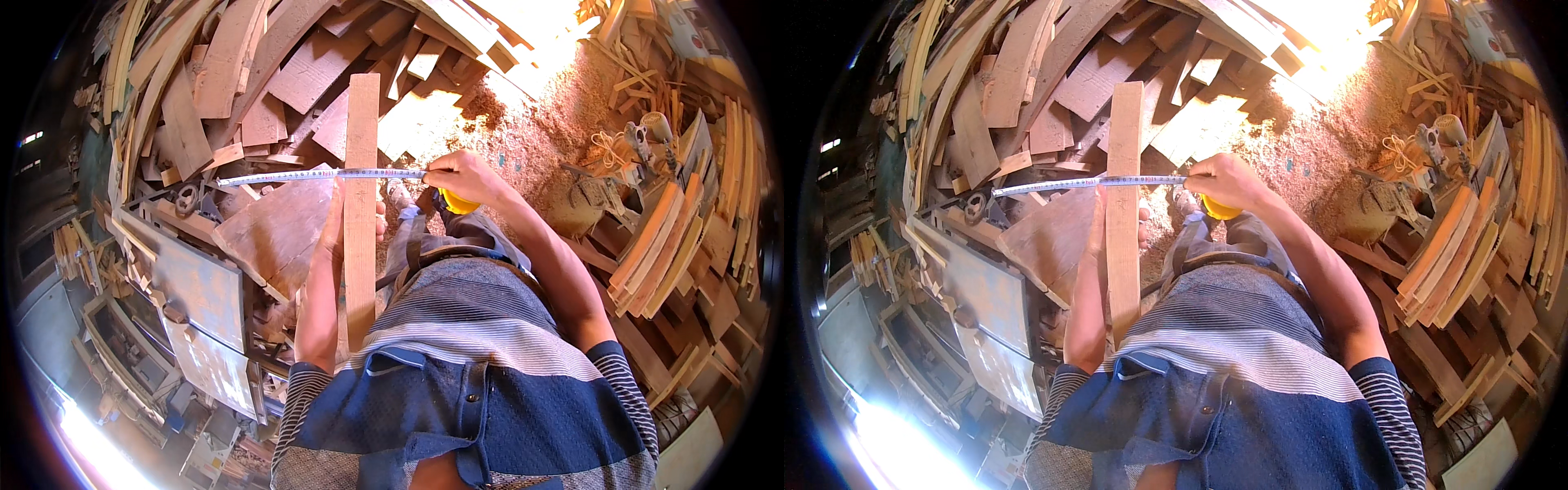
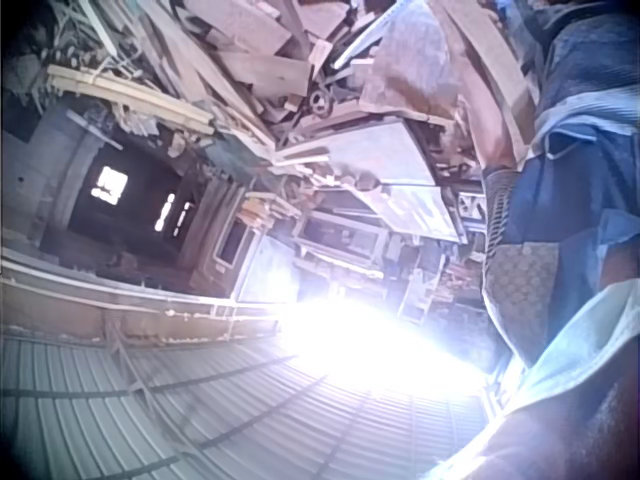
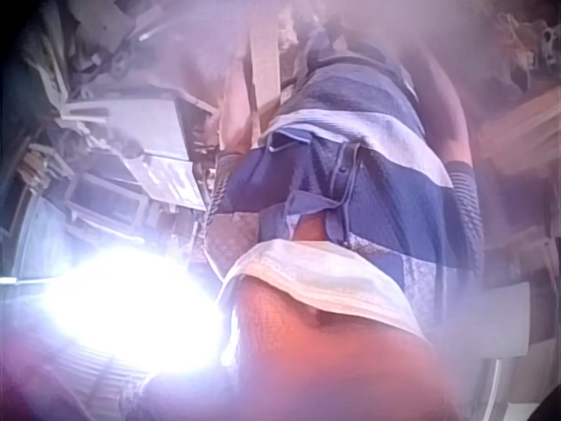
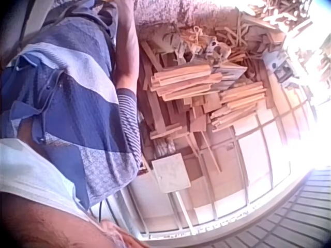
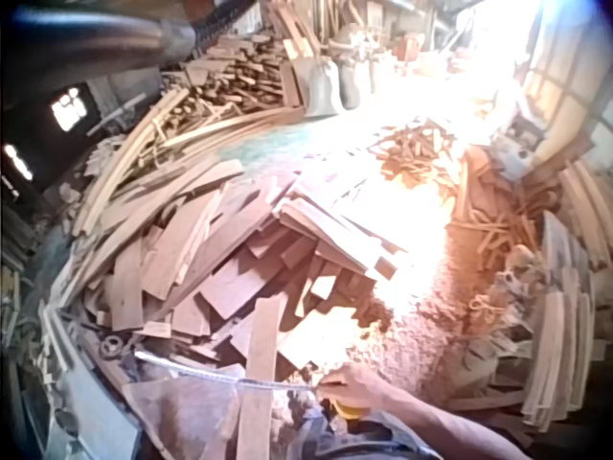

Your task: The person measures several pieces of lumber using a tape measure, sometimes placing the wood on a table saw to assist the measurement.

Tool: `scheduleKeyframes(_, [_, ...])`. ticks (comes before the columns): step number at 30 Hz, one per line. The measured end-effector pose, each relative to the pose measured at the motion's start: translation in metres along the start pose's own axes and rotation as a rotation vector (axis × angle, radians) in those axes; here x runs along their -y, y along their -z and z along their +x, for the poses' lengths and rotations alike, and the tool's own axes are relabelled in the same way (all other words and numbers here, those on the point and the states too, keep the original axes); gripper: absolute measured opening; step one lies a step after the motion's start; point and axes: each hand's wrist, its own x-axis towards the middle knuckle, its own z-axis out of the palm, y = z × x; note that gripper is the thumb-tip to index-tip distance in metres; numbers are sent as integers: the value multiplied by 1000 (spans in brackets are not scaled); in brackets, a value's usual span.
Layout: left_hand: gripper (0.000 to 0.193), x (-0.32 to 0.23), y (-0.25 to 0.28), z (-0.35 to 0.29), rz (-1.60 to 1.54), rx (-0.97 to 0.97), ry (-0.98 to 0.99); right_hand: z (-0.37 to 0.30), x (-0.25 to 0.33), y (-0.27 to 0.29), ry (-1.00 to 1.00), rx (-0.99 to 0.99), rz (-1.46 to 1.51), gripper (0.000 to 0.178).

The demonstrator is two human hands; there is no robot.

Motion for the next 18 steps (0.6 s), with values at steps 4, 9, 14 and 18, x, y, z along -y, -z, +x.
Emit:
scheduleKeyframes(4, [81,0,-1,0,-27,31,-26,0,2,0,14,-2,7,21])
scheduleKeyframes(9, [87,1,3,3,-21,17,-40,1,4,0,-18,5,-5,20])
scheduleKeyframes(14, [81,-7,8,3,-1,21,-38,0,7,2,-33,-3,89,23])
scheduleKeyframes(18, [69,-13,8,6,398,-115,-270,-5,11,12,-162,-64,219,25])
